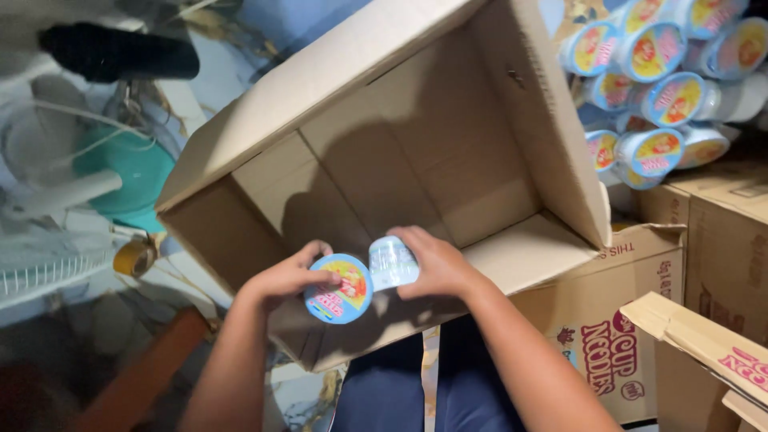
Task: Organize and move cup noodles from one cardboard box to another.
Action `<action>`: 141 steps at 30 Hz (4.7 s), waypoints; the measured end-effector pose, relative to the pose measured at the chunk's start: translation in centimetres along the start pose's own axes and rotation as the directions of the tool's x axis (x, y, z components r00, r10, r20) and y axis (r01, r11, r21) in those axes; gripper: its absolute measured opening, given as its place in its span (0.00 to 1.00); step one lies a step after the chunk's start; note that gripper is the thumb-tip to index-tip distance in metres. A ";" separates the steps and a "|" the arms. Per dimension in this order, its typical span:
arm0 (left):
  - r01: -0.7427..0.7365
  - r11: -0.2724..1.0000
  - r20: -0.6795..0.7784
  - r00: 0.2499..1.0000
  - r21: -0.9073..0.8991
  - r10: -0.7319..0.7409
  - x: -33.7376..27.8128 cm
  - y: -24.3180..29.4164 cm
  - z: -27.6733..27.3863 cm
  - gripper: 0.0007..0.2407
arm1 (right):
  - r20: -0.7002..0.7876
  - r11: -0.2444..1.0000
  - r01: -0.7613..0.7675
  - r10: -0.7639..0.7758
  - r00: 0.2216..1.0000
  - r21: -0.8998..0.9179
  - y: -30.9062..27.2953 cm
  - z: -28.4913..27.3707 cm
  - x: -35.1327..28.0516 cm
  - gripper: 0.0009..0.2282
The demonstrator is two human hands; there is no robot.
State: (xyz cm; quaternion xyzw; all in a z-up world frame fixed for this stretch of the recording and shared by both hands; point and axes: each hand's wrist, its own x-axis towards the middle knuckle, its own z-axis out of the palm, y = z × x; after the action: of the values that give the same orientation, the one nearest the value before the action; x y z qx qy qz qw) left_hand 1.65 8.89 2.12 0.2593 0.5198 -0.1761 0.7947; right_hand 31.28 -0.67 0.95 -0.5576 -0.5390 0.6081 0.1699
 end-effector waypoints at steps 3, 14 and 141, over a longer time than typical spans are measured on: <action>-0.074 0.991 -0.023 0.997 -0.115 0.072 -1.1 4.7 1.6 0.23 | -0.148 0.996 0.005 0.008 0.989 0.088 -1.6 -4.2 -1.6 0.39; -0.503 0.845 0.006 0.859 -0.184 0.513 3.2 24.0 19.8 0.27 | -0.680 0.817 0.311 0.129 0.721 0.485 4.2 -19.0 -12.2 0.42; -0.411 -0.325 0.486 0.388 0.852 0.783 -19.2 26.6 100.8 0.21 | -0.943 0.742 -0.586 0.210 -0.257 0.325 -14.5 -25.2 -86.8 0.22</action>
State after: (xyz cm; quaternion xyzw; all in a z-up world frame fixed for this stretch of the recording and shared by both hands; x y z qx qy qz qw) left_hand 82.70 -29.57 58.64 0.9380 0.1652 0.0433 0.3015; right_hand 75.09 -53.74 61.26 -0.9715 -0.0921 -0.0525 0.2123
